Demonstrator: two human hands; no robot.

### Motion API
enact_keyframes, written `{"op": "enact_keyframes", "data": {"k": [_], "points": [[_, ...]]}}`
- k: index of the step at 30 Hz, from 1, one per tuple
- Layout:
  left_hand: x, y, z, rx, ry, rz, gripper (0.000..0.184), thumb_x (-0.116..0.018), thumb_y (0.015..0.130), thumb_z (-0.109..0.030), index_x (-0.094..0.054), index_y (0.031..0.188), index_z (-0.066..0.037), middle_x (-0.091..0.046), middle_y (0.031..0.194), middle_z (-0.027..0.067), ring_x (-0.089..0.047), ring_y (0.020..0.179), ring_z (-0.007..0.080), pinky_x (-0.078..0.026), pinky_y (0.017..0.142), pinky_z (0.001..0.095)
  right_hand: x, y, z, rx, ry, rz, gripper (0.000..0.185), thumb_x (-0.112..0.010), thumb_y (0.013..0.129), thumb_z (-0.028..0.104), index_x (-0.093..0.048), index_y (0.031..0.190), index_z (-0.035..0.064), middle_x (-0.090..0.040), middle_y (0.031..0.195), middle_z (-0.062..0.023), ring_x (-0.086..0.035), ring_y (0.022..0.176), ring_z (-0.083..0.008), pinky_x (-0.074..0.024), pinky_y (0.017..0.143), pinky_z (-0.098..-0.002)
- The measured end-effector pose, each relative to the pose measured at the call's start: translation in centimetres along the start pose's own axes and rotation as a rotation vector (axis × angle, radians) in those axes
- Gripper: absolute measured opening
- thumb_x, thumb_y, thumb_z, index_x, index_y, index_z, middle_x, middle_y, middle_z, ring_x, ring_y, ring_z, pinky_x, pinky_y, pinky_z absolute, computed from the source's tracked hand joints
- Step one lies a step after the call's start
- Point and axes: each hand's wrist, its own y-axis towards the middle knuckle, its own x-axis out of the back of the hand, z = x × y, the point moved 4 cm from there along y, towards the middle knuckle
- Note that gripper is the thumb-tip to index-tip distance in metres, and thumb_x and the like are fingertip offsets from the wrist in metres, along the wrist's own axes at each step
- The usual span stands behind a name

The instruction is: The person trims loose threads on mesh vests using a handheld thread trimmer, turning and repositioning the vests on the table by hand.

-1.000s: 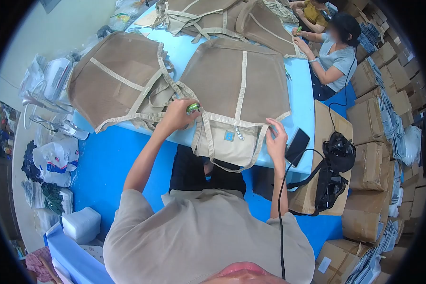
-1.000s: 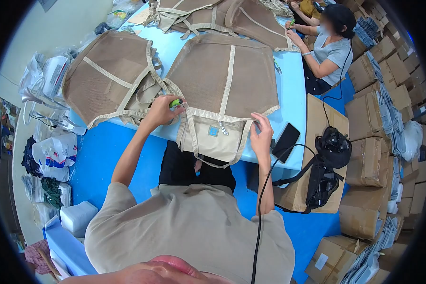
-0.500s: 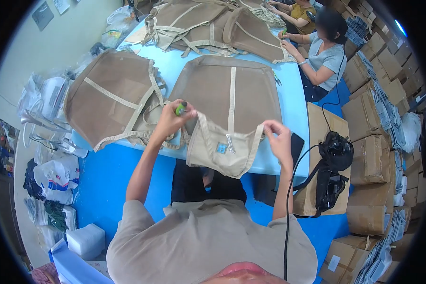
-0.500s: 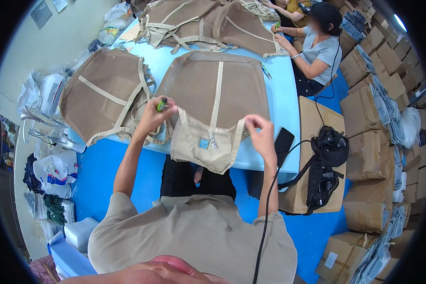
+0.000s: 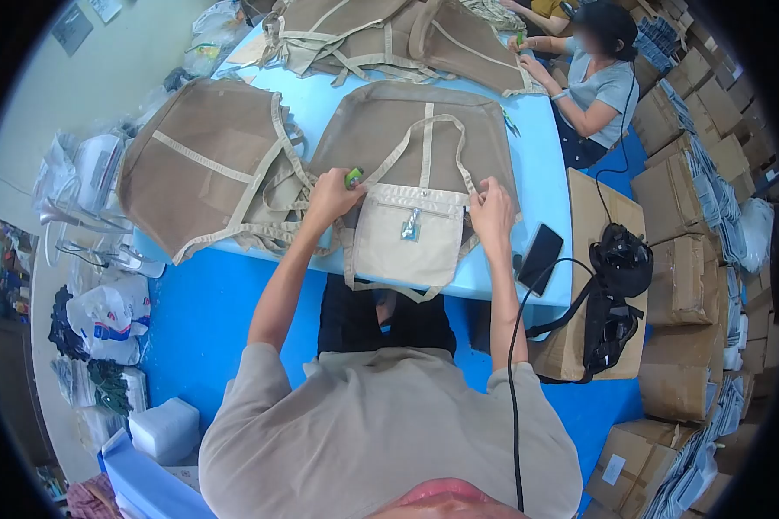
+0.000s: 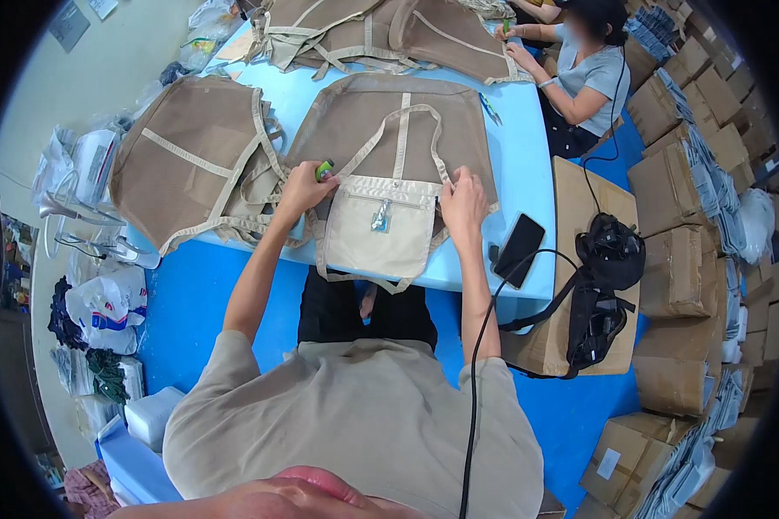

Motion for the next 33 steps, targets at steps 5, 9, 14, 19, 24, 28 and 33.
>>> {"op": "enact_keyframes", "data": {"k": [5, 9, 14, 19, 24, 28, 33], "points": [[1.3, -1.9, -1.7, -0.033, 0.01, -0.034, 0.03, -0.079, 0.089, -0.03, -0.075, 0.096, -0.001, -0.077, 0.081, 0.0208, -0.076, 0.086, 0.0438, -0.058, 0.077, 0.0528, 2.0, -3.3, 9.2, 0.402, 0.149, 0.007, 0.025, -0.073, 0.097, 0.015, -0.074, 0.118, 0.0017, -0.064, 0.126, -0.0175, -0.059, 0.125, -0.0377, -0.0482, 0.108, -0.0492], [1.6, -2.5, -1.8, -0.111, 0.101, -0.105, 0.03, -0.082, 0.089, -0.031, -0.074, 0.1, -0.003, -0.077, 0.087, 0.019, -0.075, 0.088, 0.0437, -0.057, 0.076, 0.0535, -4.3, -4.0, 12.4, 0.62, 0.26, 0.241, 0.033, -0.074, 0.097, 0.02, -0.075, 0.126, 0.0027, -0.062, 0.136, -0.018, -0.055, 0.134, -0.0369, -0.0438, 0.115, -0.049], [2.4, -1.9, -2.4, -0.08, 0.085, -0.133, 0.029, -0.083, 0.088, -0.028, -0.072, 0.099, -0.004, -0.077, 0.089, 0.0194, -0.074, 0.091, 0.0453, -0.056, 0.076, 0.055, -10.0, -2.5, 11.3, 0.729, 0.192, 0.34, 0.041, -0.072, 0.101, 0.03, -0.077, 0.132, 0.0049, -0.059, 0.151, -0.0174, -0.048, 0.145, -0.0373, -0.0399, 0.12, -0.0504], [3.1, 3.2, -2.7, 0.027, -0.58, -0.077, 0.038, -0.077, 0.101, -0.033, -0.066, 0.083, -0.002, -0.076, 0.076, 0.0088, -0.069, 0.059, 0.0198, -0.054, 0.058, 0.0359, -9.1, -1.5, 11.0, 0.757, 0.086, 0.361, 0.044, -0.07, 0.101, 0.042, -0.08, 0.134, 0.0146, -0.055, 0.159, -0.0165, -0.045, 0.149, -0.0397, -0.0373, 0.122, -0.0549], [2.4, 7.2, -4.6, 0.002, -0.802, -0.018, 0.053, -0.06, 0.112, -0.046, -0.065, 0.08, -0.004, -0.076, 0.078, 0.0101, -0.063, 0.058, 0.0111, -0.049, 0.056, 0.028, -10.0, -0.6, 10.7, 0.78, 0.126, 0.323, 0.044, -0.073, 0.1, 0.043, -0.08, 0.133, 0.0153, -0.053, 0.161, -0.0169, -0.041, 0.153, -0.0414, -0.0343, 0.125, -0.0559], [1.3, 7.3, -4.0, -0.065, -0.845, -0.087, 0.059, -0.046, 0.114, -0.054, -0.058, 0.08, -0.008, -0.072, 0.076, 0.0076, -0.064, 0.066, 0.0116, -0.046, 0.059, 0.027, -9.4, -0.9, 11.1, 0.815, 0.067, 0.284, 0.041, -0.075, 0.099, 0.037, -0.08, 0.133, 0.0154, -0.052, 0.162, -0.0178, -0.041, 0.154, -0.0419, -0.0347, 0.126, -0.0567], [1.7, 6.9, -2.8, -0.047, -0.617, -0.114, 0.064, -0.048, 0.114, -0.052, -0.063, 0.076, -0.002, -0.063, 0.067, 0.0046, -0.058, 0.064, 0.0116, -0.043, 0.059, 0.0315, -11.1, -1.9, 10.6, 0.868, -0.004, 0.389, 0.042, -0.072, 0.102, 0.034, -0.075, 0.141, 0.0205, -0.048, 0.166, -0.0166, -0.04, 0.155, -0.0446, -0.0328, 0.128, -0.0575]]}}
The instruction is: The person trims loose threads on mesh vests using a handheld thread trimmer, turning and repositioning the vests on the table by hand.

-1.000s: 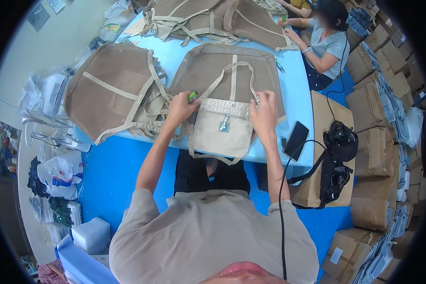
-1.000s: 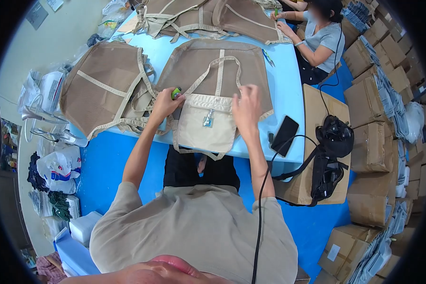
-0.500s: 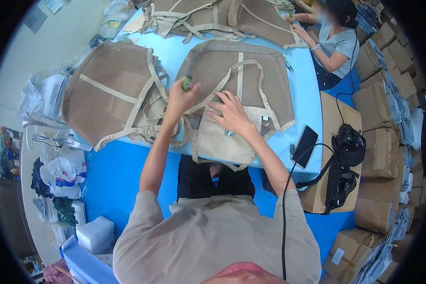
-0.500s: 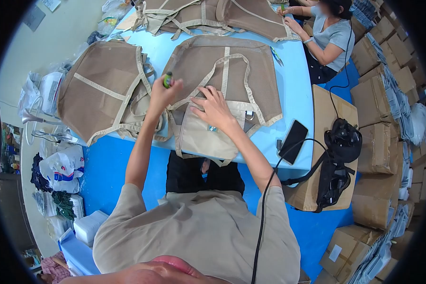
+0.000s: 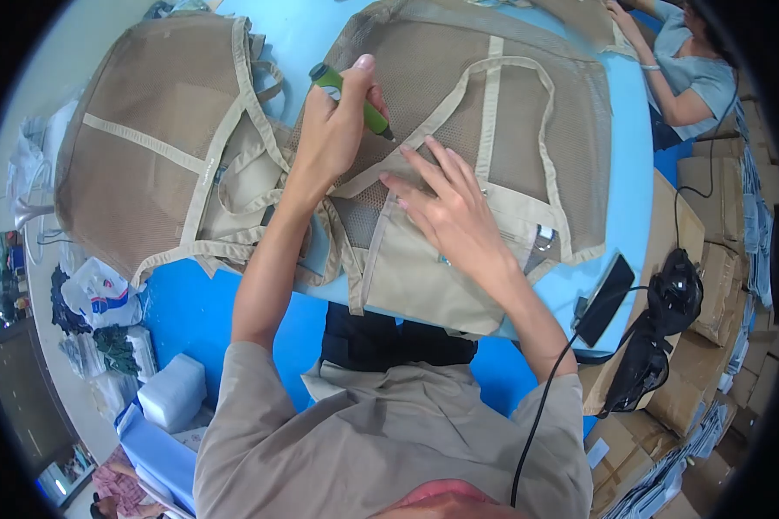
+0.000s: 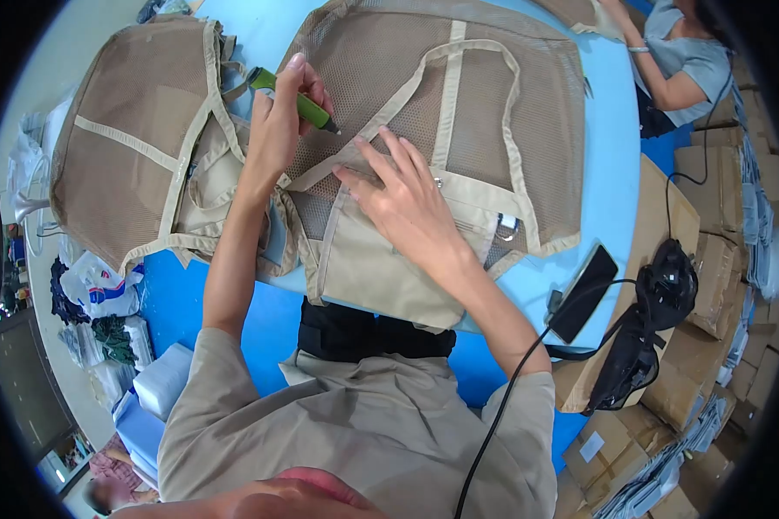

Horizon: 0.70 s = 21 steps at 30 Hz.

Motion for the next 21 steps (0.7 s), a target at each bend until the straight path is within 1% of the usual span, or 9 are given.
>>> {"op": "enact_keyframes", "data": {"k": [1, 2, 4, 5, 7, 10, 11, 14, 21], "points": [[0.1, -0.1, -0.1, -0.051, 0.03, -0.019, 0.062, -0.054, 0.112, -0.048, -0.066, 0.074, -0.001, -0.061, 0.063, 0.0038, -0.056, 0.063, 0.0095, -0.041, 0.057, 0.0315, -0.1, -0.3, 0.5, 0.001, -0.035, 0.023, 0.043, -0.069, 0.104, 0.034, -0.073, 0.145, 0.0242, -0.046, 0.168, -0.0164, -0.039, 0.156, -0.0458, -0.0316, 0.13, -0.0579], [0.3, -0.3, -0.2, -0.039, 0.033, -0.023, 0.062, -0.054, 0.112, -0.048, -0.066, 0.074, -0.001, -0.061, 0.063, 0.0038, -0.056, 0.063, 0.0095, -0.041, 0.057, 0.0315, 0.0, -0.4, 0.9, 0.002, -0.026, 0.032, 0.043, -0.069, 0.104, 0.034, -0.073, 0.145, 0.0242, -0.046, 0.168, -0.0164, -0.039, 0.156, -0.0458, -0.0316, 0.13, -0.0579], [0.2, -0.5, -0.4, -0.02, 0.135, 0.035, 0.053, -0.062, 0.108, -0.04, -0.068, 0.074, 0.001, -0.063, 0.062, 0.0033, -0.059, 0.062, 0.0098, -0.043, 0.057, 0.0307, 0.5, -0.5, 1.2, -0.039, -0.013, 0.03, 0.044, -0.065, 0.107, 0.037, -0.069, 0.15, 0.0327, -0.042, 0.169, -0.0197, -0.034, 0.159, -0.0484, -0.0273, 0.132, -0.06], [0.0, -0.4, -0.2, -0.019, 0.134, 0.037, 0.053, -0.062, 0.108, -0.04, -0.068, 0.074, 0.001, -0.063, 0.062, 0.0033, -0.059, 0.062, 0.0098, -0.043, 0.057, 0.0307, 0.6, -0.6, 1.4, -0.041, -0.014, 0.032, 0.044, -0.065, 0.107, 0.037, -0.069, 0.15, 0.0327, -0.042, 0.169, -0.0197, -0.034, 0.159, -0.0484, -0.0273, 0.132, -0.06], [-0.4, -0.3, 0.0, -0.032, 0.125, 0.045, 0.042, -0.07, 0.101, -0.031, -0.07, 0.076, 0.002, -0.065, 0.062, 0.0034, -0.06, 0.06, 0.0091, -0.045, 0.056, 0.0292, 0.9, -0.6, 1.5, -0.114, -0.016, 0.03, 0.044, -0.064, 0.108, 0.039, -0.066, 0.152, 0.0379, -0.037, 0.173, -0.0201, -0.03, 0.161, -0.0467, -0.0248, 0.133, -0.0597], [-1.0, -0.5, 1.0, -0.03, 0.166, 0.165, 0.035, -0.077, 0.102, -0.028, -0.071, 0.081, 0.0, -0.069, 0.069, 0.0013, -0.062, 0.059, 0.0061, -0.048, 0.051, 0.0227, 1.0, -0.6, 1.5, -0.12, -0.037, 0.041, 0.046, -0.064, 0.107, 0.045, -0.066, 0.152, 0.0377, -0.036, 0.173, -0.0228, -0.029, 0.161, -0.0469, -0.0225, 0.133, -0.0604], [-1.1, -0.5, 0.9, -0.037, 0.189, 0.162, 0.033, -0.079, 0.1, -0.024, -0.07, 0.08, 0.0, -0.071, 0.071, 0.0023, -0.064, 0.061, 0.0062, -0.05, 0.052, 0.0231, 1.1, -0.6, 1.5, -0.116, -0.041, 0.041, 0.046, -0.064, 0.107, 0.045, -0.066, 0.152, 0.0377, -0.036, 0.173, -0.0228, -0.029, 0.161, -0.0469, -0.0225, 0.133, -0.0604], [-1.0, -0.4, 1.0, -0.092, 0.297, 0.103, 0.035, -0.079, 0.099, -0.025, -0.068, 0.077, 0.0, -0.071, 0.069, 0.0026, -0.063, 0.06, 0.006, -0.049, 0.053, 0.0245, 1.1, -0.7, 1.4, -0.113, -0.014, 0.044, 0.048, -0.063, 0.106, 0.05, -0.067, 0.152, 0.0367, -0.039, 0.17, -0.0256, -0.029, 0.161, -0.049, -0.0223, 0.132, -0.0624], [-1.3, -0.1, 1.5, -0.117, 0.336, 0.071, 0.039, -0.076, 0.097, -0.025, -0.063, 0.069, 0.0, -0.066, 0.061, 0.0024, -0.06, 0.058, 0.0065, -0.044, 0.055, 0.0276, 0.9, -0.8, 1.3, -0.12, -0.013, 0.051, 0.048, -0.062, 0.106, 0.052, -0.065, 0.153, 0.0381, -0.033, 0.174, -0.0252, -0.025, 0.161, -0.0516, -0.0207, 0.132, -0.0633]]}}
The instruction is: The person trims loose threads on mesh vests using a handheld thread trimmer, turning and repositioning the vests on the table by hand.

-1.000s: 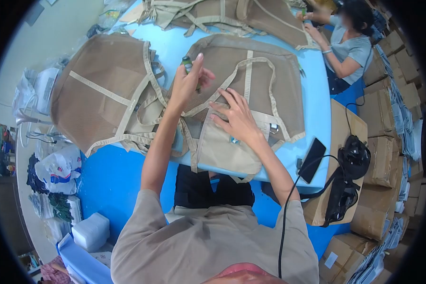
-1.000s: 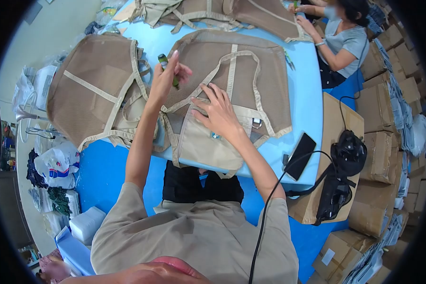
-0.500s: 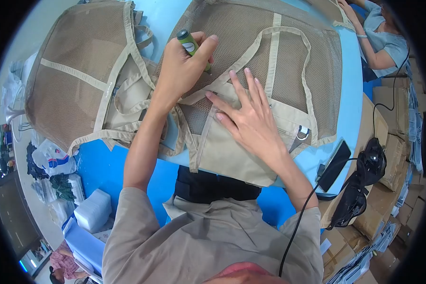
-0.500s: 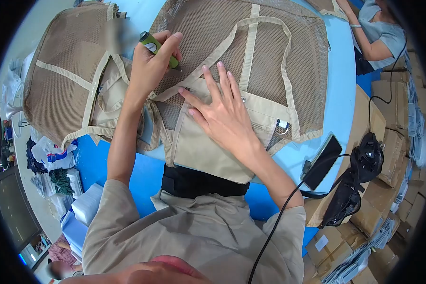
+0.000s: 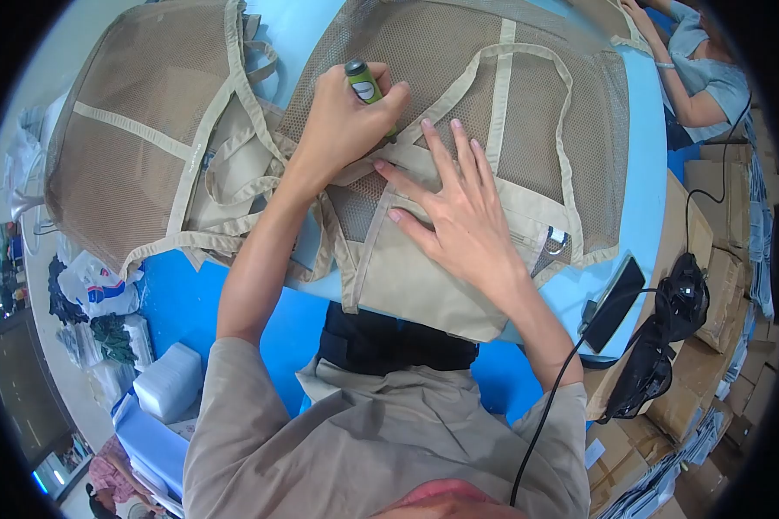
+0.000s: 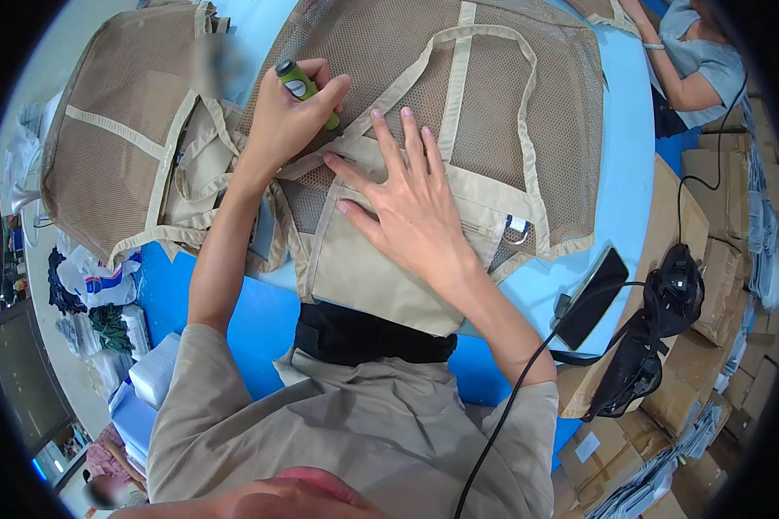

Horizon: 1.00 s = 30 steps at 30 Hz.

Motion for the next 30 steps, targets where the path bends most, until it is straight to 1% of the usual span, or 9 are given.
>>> {"op": "enact_keyframes", "data": {"k": [5, 11, 14, 17, 18, 19, 22, 29, 30], "points": [[0.1, 0.1, 0.1, 0.006, 0.003, -0.004, 0.039, -0.074, 0.097, -0.023, -0.062, 0.07, 0.0, -0.064, 0.06, 0.0019, -0.058, 0.058, 0.0058, -0.044, 0.054, 0.0278, 0.2, 0.0, 0.1, -0.001, -0.014, 0.015, 0.049, -0.063, 0.106, 0.052, -0.065, 0.153, 0.0393, -0.03, 0.175, -0.0251, -0.024, 0.161, -0.0522, -0.0207, 0.132, -0.0637], [0.7, 0.3, 0.3, 0.025, 0.002, -0.026, 0.038, -0.073, 0.096, -0.021, -0.058, 0.069, 0.001, -0.063, 0.061, 0.0022, -0.059, 0.058, 0.0066, -0.044, 0.054, 0.0274, 0.6, 0.2, 0.2, 0.01, 0.042, -0.002, 0.05, -0.07, 0.103, 0.044, -0.068, 0.15, 0.0308, -0.033, 0.174, -0.0211, -0.027, 0.162, -0.048, -0.023, 0.132, -0.0633], [1.4, 0.4, 0.3, 0.002, -0.025, -0.078, 0.039, -0.074, 0.096, -0.021, -0.057, 0.068, 0.0, -0.063, 0.061, 0.0018, -0.061, 0.059, 0.0068, -0.044, 0.054, 0.0269, -0.1, 0.1, 0.2, 0.078, -0.036, 0.076, 0.052, -0.072, 0.101, 0.042, -0.068, 0.151, 0.027, -0.034, 0.174, -0.0191, -0.028, 0.162, -0.0468, -0.024, 0.132, -0.0628], [2.7, 0.5, 0.0, 0.001, -0.085, -0.161, 0.039, -0.074, 0.097, -0.021, -0.058, 0.067, -0.003, -0.064, 0.062, 0.0008, -0.062, 0.059, 0.0064, -0.044, 0.053, 0.0256, 0.1, 0.0, 0.3, 0.067, 0.003, 0.059, 0.055, -0.072, 0.101, 0.043, -0.065, 0.154, 0.0316, -0.034, 0.174, -0.0213, -0.029, 0.161, -0.0474, -0.025, 0.132, -0.0626], [3.1, 0.7, 0.2, -0.025, -0.151, -0.213, 0.032, -0.07, 0.089, -0.019, -0.062, 0.066, 0.002, -0.063, 0.056, 0.0025, -0.057, 0.055, 0.0067, -0.043, 0.052, 0.0278, 0.4, 0.0, 0.4, 0.064, 0.021, 0.059, 0.056, -0.071, 0.101, 0.045, -0.062, 0.156, 0.0358, -0.033, 0.173, -0.0237, -0.029, 0.161, -0.0482, -0.025, 0.132, -0.0627], [3.5, 0.8, 0.1, -0.026, -0.151, -0.216, 0.032, -0.07, 0.089, -0.019, -0.062, 0.066, 0.002, -0.063, 0.056, 0.0025, -0.057, 0.055, 0.0067, -0.043, 0.052, 0.0278, 0.6, 0.0, 0.5, 0.062, 0.039, 0.06, 0.058, -0.07, 0.102, 0.046, -0.058, 0.158, 0.04, -0.032, 0.173, -0.0261, -0.028, 0.161, -0.049, -0.0249, 0.132, -0.0627], [5.1, 0.7, 0.1, 0.001, -0.201, -0.262, 0.032, -0.07, 0.09, -0.02, -0.066, 0.066, 0.001, -0.068, 0.059, 0.0048, -0.064, 0.055, 0.0083, -0.047, 0.053, 0.0255, 0.7, 0.0, 1.0, 0.055, 0.027, 0.061, 0.059, -0.072, 0.1, 0.047, -0.058, 0.158, 0.0447, -0.026, 0.176, -0.0274, -0.025, 0.163, -0.0491, -0.022, 0.132, -0.0626], [5.4, 0.4, -0.8, -0.042, -0.151, -0.3, 0.032, -0.071, 0.091, -0.021, -0.067, 0.067, 0.001, -0.068, 0.059, 0.0034, -0.063, 0.055, 0.0075, -0.046, 0.053, 0.0252, 0.3, -0.1, 1.8, 0.021, -0.009, 0.046, 0.062, -0.073, 0.099, 0.046, -0.057, 0.158, 0.0464, -0.023, 0.177, -0.0274, -0.023, 0.163, -0.0507, -0.0196, 0.133, -0.0638], [5.4, 0.4, -0.8, -0.046, -0.156, -0.302, 0.032, -0.072, 0.091, -0.021, -0.067, 0.067, 0.001, -0.067, 0.058, 0.0031, -0.061, 0.054, 0.0071, -0.046, 0.053, 0.0254, 0.4, 0.0, 2.0, 0.029, -0.038, 0.053, 0.06, -0.071, 0.1, 0.045, -0.057, 0.159, 0.0429, -0.024, 0.177, -0.029, -0.024, 0.163, -0.0503, -0.0205, 0.132, -0.0645]]}}
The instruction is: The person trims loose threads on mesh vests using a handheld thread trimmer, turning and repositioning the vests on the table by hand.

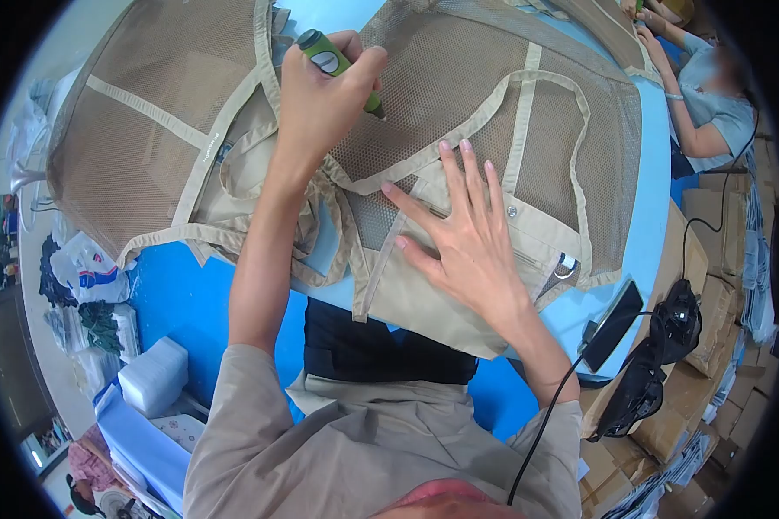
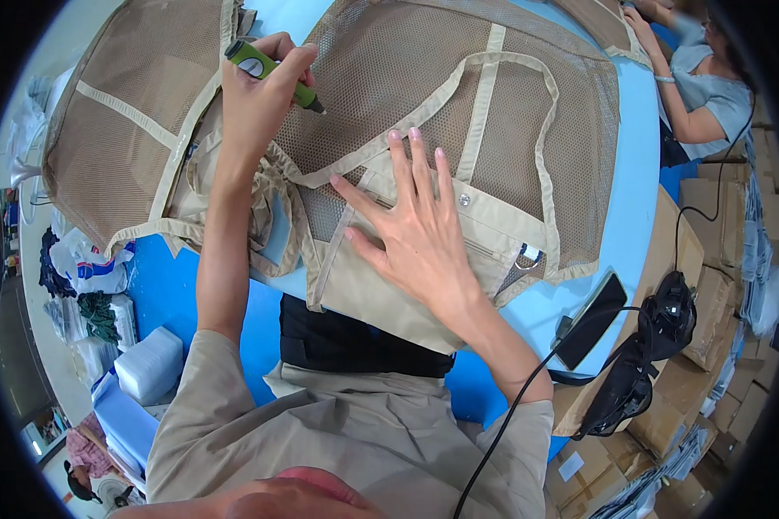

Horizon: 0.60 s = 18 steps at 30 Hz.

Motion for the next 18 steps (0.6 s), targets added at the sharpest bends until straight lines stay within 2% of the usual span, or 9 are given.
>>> {"op": "enact_keyframes", "data": {"k": [2, 4, 5, 7, 8, 10, 11, 13, 18], "points": [[-0.1, 0.0, 0.2, -0.002, -0.004, -0.01, 0.032, -0.072, 0.091, -0.021, -0.067, 0.068, 0.001, -0.067, 0.058, 0.0029, -0.06, 0.054, 0.0067, -0.045, 0.053, 0.0256, -0.2, 0.0, 0.4, 0.016, -0.029, 0.01, 0.059, -0.07, 0.101, 0.043, -0.058, 0.159, 0.0394, -0.025, 0.176, -0.0307, -0.026, 0.162, -0.05, -0.0215, 0.132, -0.0652], [-0.1, 0.0, 0.3, -0.038, 0.028, -0.022, 0.033, -0.072, 0.091, -0.021, -0.067, 0.068, 0.001, -0.065, 0.057, 0.0025, -0.057, 0.054, 0.0062, -0.044, 0.052, 0.0265, -0.5, 0.0, 0.8, 0.043, -0.047, -0.024, 0.057, -0.07, 0.101, 0.034, -0.062, 0.156, 0.0277, -0.028, 0.174, -0.0293, -0.028, 0.163, -0.0464, -0.0252, 0.131, -0.0629], [0.2, 0.1, 0.4, -0.037, 0.029, -0.028, 0.033, -0.072, 0.091, -0.021, -0.067, 0.068, 0.001, -0.065, 0.057, 0.0025, -0.057, 0.054, 0.0062, -0.044, 0.052, 0.0265, -0.7, 0.0, 0.9, 0.05, -0.047, -0.022, 0.057, -0.07, 0.101, 0.034, -0.062, 0.156, 0.0277, -0.028, 0.174, -0.0293, -0.028, 0.163, -0.0464, -0.0252, 0.131, -0.0629], [0.1, 0.1, 0.6, -0.013, 0.076, 0.035, 0.035, -0.076, 0.097, -0.024, -0.066, 0.071, -0.003, -0.068, 0.064, 0.001, -0.068, 0.064, 0.0063, -0.049, 0.057, 0.0237, -0.7, 0.0, 0.9, 0.066, 0.002, -0.044, 0.053, -0.07, 0.1, 0.027, -0.065, 0.152, 0.0177, -0.037, 0.169, -0.0274, -0.033, 0.161, -0.0434, -0.0304, 0.13, -0.0605], [0.1, 0.0, 0.6, -0.012, 0.075, 0.032, 0.035, -0.076, 0.097, -0.024, -0.066, 0.071, -0.003, -0.068, 0.064, 0.001, -0.068, 0.064, 0.0063, -0.049, 0.057, 0.0237, -0.8, 0.0, 1.0, 0.069, 0.001, -0.042, 0.053, -0.07, 0.1, 0.027, -0.065, 0.152, 0.0177, -0.037, 0.169, -0.0274, -0.033, 0.161, -0.0434, -0.0304, 0.13, -0.0605], [0.0, 0.0, 0.5, -0.023, 0.073, 0.022, 0.035, -0.076, 0.097, -0.023, -0.065, 0.07, -0.003, -0.067, 0.064, 0.0006, -0.066, 0.063, 0.0061, -0.047, 0.057, 0.024, -0.6, 0.0, 1.2, 0.073, 0.016, -0.1, 0.052, -0.073, 0.097, 0.023, -0.068, 0.147, 0.0086, -0.048, 0.153, -0.026, -0.043, 0.152, -0.0434, -0.0361, 0.127, -0.0595], [0.0, 0.0, 0.4, -0.024, 0.07, 0.023, 0.035, -0.076, 0.097, -0.023, -0.065, 0.07, -0.003, -0.067, 0.064, 0.0006, -0.066, 0.063, 0.0061, -0.047, 0.057, 0.024, -0.6, 0.0, 1.3, 0.071, 0.014, -0.1, 0.052, -0.073, 0.097, 0.023, -0.068, 0.147, 0.0086, -0.048, 0.153, -0.026, -0.043, 0.152, -0.0434, -0.0361, 0.127, -0.0595], [-0.2, -0.1, 0.0, -0.014, 0.041, -0.022, 0.033, -0.072, 0.091, -0.021, -0.064, 0.067, 0.002, -0.063, 0.056, 0.0016, -0.057, 0.056, 0.0061, -0.044, 0.053, 0.0271, -0.6, 0.0, 1.4, 0.061, 0.073, -0.12, 0.05, -0.075, 0.095, 0.022, -0.07, 0.14, 0.0012, -0.053, 0.135, -0.0228, -0.052, 0.139, -0.0416, -0.0404, 0.123, -0.0581], [-0.4, -0.2, -0.2, 0.005, -0.009, 0.009, 0.034, -0.072, 0.092, -0.021, -0.064, 0.068, 0.002, -0.064, 0.058, 0.0019, -0.057, 0.056, 0.0061, -0.045, 0.054, 0.0269, -0.4, 0.1, 1.5, 0.082, 0.072, -0.151, 0.05, -0.077, 0.092, 0.021, -0.071, 0.135, -0.0049, -0.055, 0.123, -0.0201, -0.056, 0.129, -0.039, -0.0448, 0.118, -0.0549]]}}
